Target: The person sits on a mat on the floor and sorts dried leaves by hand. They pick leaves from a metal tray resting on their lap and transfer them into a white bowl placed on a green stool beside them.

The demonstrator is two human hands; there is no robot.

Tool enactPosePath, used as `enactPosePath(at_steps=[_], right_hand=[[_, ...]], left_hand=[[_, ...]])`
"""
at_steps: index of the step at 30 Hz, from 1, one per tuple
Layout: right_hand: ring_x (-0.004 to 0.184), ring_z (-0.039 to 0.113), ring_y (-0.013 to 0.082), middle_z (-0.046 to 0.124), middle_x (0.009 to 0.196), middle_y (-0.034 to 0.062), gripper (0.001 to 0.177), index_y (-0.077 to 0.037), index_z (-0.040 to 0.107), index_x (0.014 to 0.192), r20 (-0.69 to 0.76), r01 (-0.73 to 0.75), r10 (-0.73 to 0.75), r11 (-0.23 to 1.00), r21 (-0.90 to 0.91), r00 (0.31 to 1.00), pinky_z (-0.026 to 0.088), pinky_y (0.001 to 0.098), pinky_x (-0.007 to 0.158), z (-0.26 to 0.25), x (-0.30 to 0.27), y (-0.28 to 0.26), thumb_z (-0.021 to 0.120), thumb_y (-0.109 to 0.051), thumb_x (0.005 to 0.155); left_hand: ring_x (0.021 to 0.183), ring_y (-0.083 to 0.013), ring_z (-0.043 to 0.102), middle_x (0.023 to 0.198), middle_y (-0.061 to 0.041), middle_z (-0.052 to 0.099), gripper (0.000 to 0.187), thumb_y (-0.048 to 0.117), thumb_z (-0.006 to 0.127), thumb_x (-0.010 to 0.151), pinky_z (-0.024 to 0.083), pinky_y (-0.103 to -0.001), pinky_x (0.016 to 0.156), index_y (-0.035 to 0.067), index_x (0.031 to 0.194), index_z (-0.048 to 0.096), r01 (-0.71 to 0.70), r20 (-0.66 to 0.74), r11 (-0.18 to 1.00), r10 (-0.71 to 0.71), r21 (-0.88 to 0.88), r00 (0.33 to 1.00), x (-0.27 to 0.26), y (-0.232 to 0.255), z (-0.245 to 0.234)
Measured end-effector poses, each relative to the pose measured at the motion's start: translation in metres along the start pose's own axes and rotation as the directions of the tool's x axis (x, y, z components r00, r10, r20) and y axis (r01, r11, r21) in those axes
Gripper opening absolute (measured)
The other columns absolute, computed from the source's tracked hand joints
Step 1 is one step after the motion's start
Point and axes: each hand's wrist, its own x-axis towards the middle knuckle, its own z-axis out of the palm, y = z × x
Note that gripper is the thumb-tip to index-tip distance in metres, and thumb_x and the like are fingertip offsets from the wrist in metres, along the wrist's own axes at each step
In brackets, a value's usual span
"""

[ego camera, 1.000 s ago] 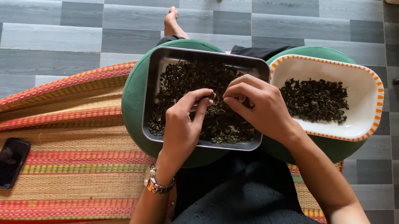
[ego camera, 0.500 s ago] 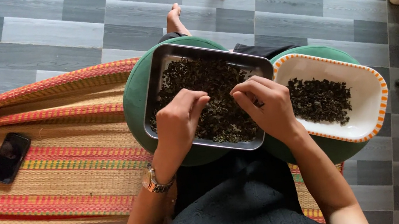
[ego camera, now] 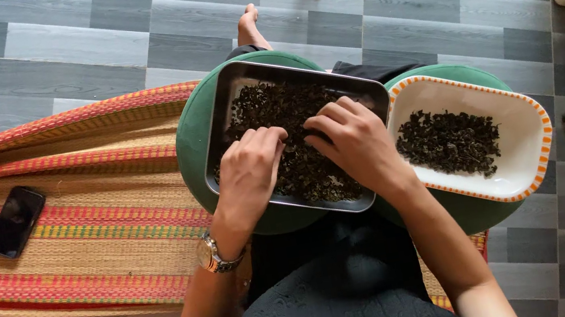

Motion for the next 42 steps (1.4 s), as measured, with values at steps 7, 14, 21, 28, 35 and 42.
enactPosePath(at_steps=[7,14,21,28,35,42], right_hand=[[0.091,0.059,0.0231,0.059,0.091,0.0037,0.011,-0.012,0.068,0.098,0.046,0.015,-0.007,0.987,-0.161,0.999,0.051,0.0336,0.078,0.026,-0.001,0.010,0.076,-0.014,0.089],[0.091,0.060,0.0246,0.058,0.090,0.0050,0.007,-0.011,0.065,0.096,0.001,-0.047,0.047,0.996,-0.070,0.999,0.052,0.0355,0.077,0.018,-0.004,0.006,0.071,-0.014,0.094],[0.089,0.061,0.0232,0.061,0.090,0.0038,0.006,-0.012,0.069,0.098,-0.060,-0.070,0.069,0.997,-0.016,0.996,0.054,0.0352,0.077,0.006,-0.013,0.002,0.071,-0.017,0.098],[0.084,0.062,0.0255,0.061,0.084,0.0037,0.014,-0.015,0.066,0.091,-0.123,-0.088,0.096,0.994,0.067,0.988,0.054,0.0379,0.075,0.012,-0.028,0.009,0.078,-0.020,0.088],[0.074,0.064,0.0229,0.059,0.073,0.0023,0.013,-0.015,0.065,0.088,-0.185,-0.104,0.126,0.986,0.128,0.975,0.054,0.0353,0.069,0.015,-0.027,0.006,0.077,-0.021,0.088],[0.074,0.064,0.0220,0.059,0.071,0.0024,0.016,-0.016,0.062,0.087,-0.167,-0.124,0.143,0.985,0.119,0.976,0.055,0.0341,0.069,0.022,-0.033,0.011,0.071,-0.028,0.093]], left_hand=[[0.090,-0.0207,0.065,0.093,-0.001,0.061,0.020,0.028,0.061,0.101,0.053,-0.034,0.073,0.015,0.115,0.060,-0.003,0.109,1.000,0.001,0.025,0.994,0.000,0.000,0.007],[0.087,-0.0218,0.064,0.094,-0.002,0.057,0.014,0.024,0.066,0.097,0.053,-0.035,0.068,0.013,0.103,0.059,-0.008,0.146,0.992,-0.011,0.127,0.989,0.000,0.000,0.016],[0.083,-0.0196,0.062,0.090,0.000,0.051,0.021,0.034,0.059,0.102,0.051,-0.033,0.063,0.014,0.093,0.058,0.005,0.045,0.988,-0.012,0.157,0.999,-0.001,-0.002,0.022],[0.085,-0.0177,0.060,0.095,0.004,0.048,0.008,0.018,0.060,0.096,0.050,-0.032,0.064,0.021,0.103,0.059,-0.123,-0.047,0.982,0.131,0.141,0.990,0.010,0.012,0.025],[0.087,-0.0206,0.059,0.100,0.000,0.052,0.012,0.014,0.061,0.092,0.048,-0.034,0.062,0.017,0.104,0.060,-0.092,0.083,0.956,0.071,0.278,0.994,0.015,0.007,0.053],[0.085,-0.0230,0.062,0.090,-0.001,0.053,0.010,0.014,0.064,0.088,0.050,-0.035,0.066,0.015,0.094,0.057,-0.092,0.094,0.963,0.070,0.254,0.993,0.017,0.015,0.044]])
